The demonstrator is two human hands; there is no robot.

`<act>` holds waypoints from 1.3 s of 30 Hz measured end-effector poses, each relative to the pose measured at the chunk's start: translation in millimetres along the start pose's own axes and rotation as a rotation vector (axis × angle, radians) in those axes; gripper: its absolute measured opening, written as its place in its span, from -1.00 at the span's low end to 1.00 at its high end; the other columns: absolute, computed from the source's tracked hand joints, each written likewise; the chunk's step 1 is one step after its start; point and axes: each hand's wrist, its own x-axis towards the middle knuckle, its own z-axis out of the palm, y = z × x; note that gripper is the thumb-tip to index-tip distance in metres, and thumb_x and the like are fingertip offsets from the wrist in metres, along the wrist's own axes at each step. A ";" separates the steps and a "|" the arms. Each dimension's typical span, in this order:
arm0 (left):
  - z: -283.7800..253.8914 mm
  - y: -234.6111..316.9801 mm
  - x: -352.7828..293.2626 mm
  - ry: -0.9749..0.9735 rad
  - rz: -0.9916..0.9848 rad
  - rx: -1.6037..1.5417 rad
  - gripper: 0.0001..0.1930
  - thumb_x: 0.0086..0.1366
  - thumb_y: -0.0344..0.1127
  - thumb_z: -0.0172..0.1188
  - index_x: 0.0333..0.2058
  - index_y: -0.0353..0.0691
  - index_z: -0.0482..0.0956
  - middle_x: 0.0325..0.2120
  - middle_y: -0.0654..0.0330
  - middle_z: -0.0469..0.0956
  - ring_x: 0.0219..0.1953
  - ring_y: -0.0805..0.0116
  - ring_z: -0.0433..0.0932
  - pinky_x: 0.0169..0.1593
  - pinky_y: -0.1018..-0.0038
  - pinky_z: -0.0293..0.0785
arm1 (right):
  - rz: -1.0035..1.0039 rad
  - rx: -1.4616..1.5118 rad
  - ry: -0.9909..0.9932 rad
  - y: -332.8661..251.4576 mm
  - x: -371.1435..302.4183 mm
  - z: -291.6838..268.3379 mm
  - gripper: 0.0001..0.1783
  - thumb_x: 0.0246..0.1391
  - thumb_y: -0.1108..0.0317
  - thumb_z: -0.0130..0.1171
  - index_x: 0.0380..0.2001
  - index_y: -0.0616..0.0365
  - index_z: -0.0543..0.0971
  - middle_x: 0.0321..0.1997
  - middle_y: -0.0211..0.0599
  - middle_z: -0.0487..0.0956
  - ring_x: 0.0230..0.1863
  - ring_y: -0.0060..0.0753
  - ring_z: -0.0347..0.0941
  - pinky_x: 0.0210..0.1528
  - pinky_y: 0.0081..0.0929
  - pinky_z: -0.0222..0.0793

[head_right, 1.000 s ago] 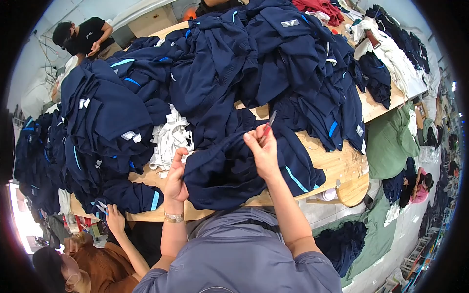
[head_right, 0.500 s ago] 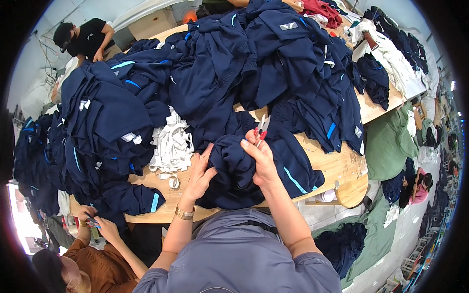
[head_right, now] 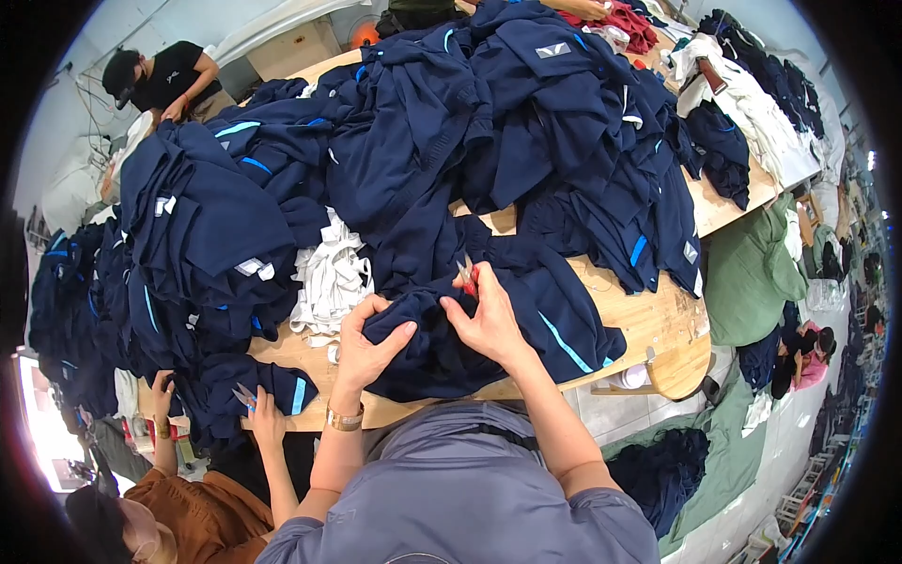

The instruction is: Trimming excess threads from navy blue garments using small snips.

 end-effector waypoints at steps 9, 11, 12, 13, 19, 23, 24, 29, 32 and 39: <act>-10.5 5.3 1.0 -0.120 -0.008 -0.109 -0.72 -0.10 -0.47 0.29 -0.48 -0.20 0.31 -0.52 0.39 0.32 -0.41 0.59 0.27 -0.29 0.64 0.25 | 0.012 -0.005 -0.282 -42.4 18.2 -14.2 -0.59 0.03 0.05 0.15 -0.48 0.17 0.30 -0.69 -0.20 0.31 -0.67 -0.26 0.26 -0.58 -0.46 0.17; -14.0 7.5 0.4 -0.181 -0.071 -0.218 -0.68 -0.12 -0.46 0.29 -0.45 -0.18 0.29 -0.49 0.40 0.29 -0.39 0.60 0.26 -0.28 0.65 0.24 | -0.023 -0.047 -0.316 -47.7 16.7 -14.9 -0.60 0.02 0.06 0.15 -0.51 0.17 0.31 -0.70 -0.21 0.32 -0.68 -0.22 0.27 -0.60 -0.44 0.17; -15.6 6.3 0.3 -0.178 -0.072 -0.218 -0.68 -0.12 -0.46 0.29 -0.45 -0.18 0.29 -0.49 0.40 0.29 -0.39 0.60 0.26 -0.28 0.65 0.24 | -0.057 -0.090 -0.345 -49.1 16.1 -15.2 -0.60 0.02 0.07 0.16 -0.54 0.17 0.32 -0.71 -0.23 0.33 -0.70 -0.19 0.27 -0.61 -0.41 0.17; -16.8 4.2 0.5 -0.187 -0.073 -0.202 -0.68 -0.12 -0.45 0.29 -0.45 -0.17 0.28 -0.47 0.40 0.29 -0.37 0.60 0.26 -0.27 0.66 0.24 | -0.102 -0.168 -0.364 -48.2 15.2 -15.8 -0.60 0.00 0.08 0.16 -0.59 0.17 0.33 -0.71 -0.24 0.37 -0.69 -0.14 0.32 -0.63 -0.38 0.18; -19.0 2.9 1.1 -0.234 -0.119 -0.290 -0.65 -0.15 -0.42 0.31 -0.46 -0.16 0.26 -0.44 0.38 0.26 -0.34 0.59 0.23 -0.25 0.66 0.22 | -0.230 -0.330 -0.408 -49.0 11.2 -17.4 -0.62 0.00 0.07 0.15 -0.61 0.14 0.34 -0.68 -0.27 0.42 -0.66 -0.15 0.40 -0.64 -0.37 0.22; -18.7 1.2 2.8 -0.246 -0.111 -0.241 -0.64 -0.17 -0.39 0.31 -0.46 -0.18 0.26 -0.46 0.36 0.23 -0.37 0.57 0.21 -0.27 0.65 0.20 | -0.276 -0.358 -0.402 -50.1 11.9 -17.4 -0.63 0.01 0.05 0.14 -0.59 0.12 0.37 -0.67 -0.30 0.44 -0.66 -0.19 0.40 -0.65 -0.39 0.23; -18.2 1.8 3.2 -0.247 -0.111 -0.241 -0.64 -0.17 -0.39 0.31 -0.46 -0.18 0.26 -0.46 0.36 0.23 -0.37 0.57 0.21 -0.27 0.65 0.20 | -0.275 -0.358 -0.402 -50.2 12.2 -17.8 -0.63 0.01 0.05 0.14 -0.59 0.12 0.37 -0.67 -0.30 0.44 -0.66 -0.19 0.40 -0.65 -0.39 0.23; -18.0 0.2 3.9 -0.252 -0.091 -0.174 -0.65 -0.18 -0.40 0.28 -0.47 -0.20 0.25 -0.47 0.35 0.22 -0.37 0.56 0.21 -0.28 0.64 0.19 | -0.300 -0.369 -0.441 -50.2 15.1 -19.3 -0.64 0.01 0.04 0.13 -0.57 0.11 0.39 -0.67 -0.31 0.44 -0.67 -0.22 0.41 -0.65 -0.41 0.23; -18.1 2.7 4.7 -0.271 -0.063 -0.120 -0.66 -0.16 -0.43 0.28 -0.47 -0.19 0.25 -0.48 0.35 0.22 -0.38 0.58 0.22 -0.30 0.65 0.21 | -0.334 -0.370 -0.447 -49.7 17.0 -18.3 -0.66 0.00 0.06 0.15 -0.57 0.10 0.40 -0.70 -0.32 0.43 -0.69 -0.22 0.40 -0.68 -0.41 0.20; -13.1 10.4 6.6 -0.333 -0.058 -0.151 -0.55 -0.13 -0.46 0.28 -0.29 -0.17 0.21 -0.47 0.33 0.34 -0.45 0.62 0.32 -0.40 0.64 0.32 | -0.169 -0.106 -0.234 -35.7 19.7 -12.3 -0.61 -0.06 0.13 0.24 -0.43 0.19 0.32 -0.41 -0.25 0.38 -0.36 -0.26 0.33 -0.24 -0.34 0.22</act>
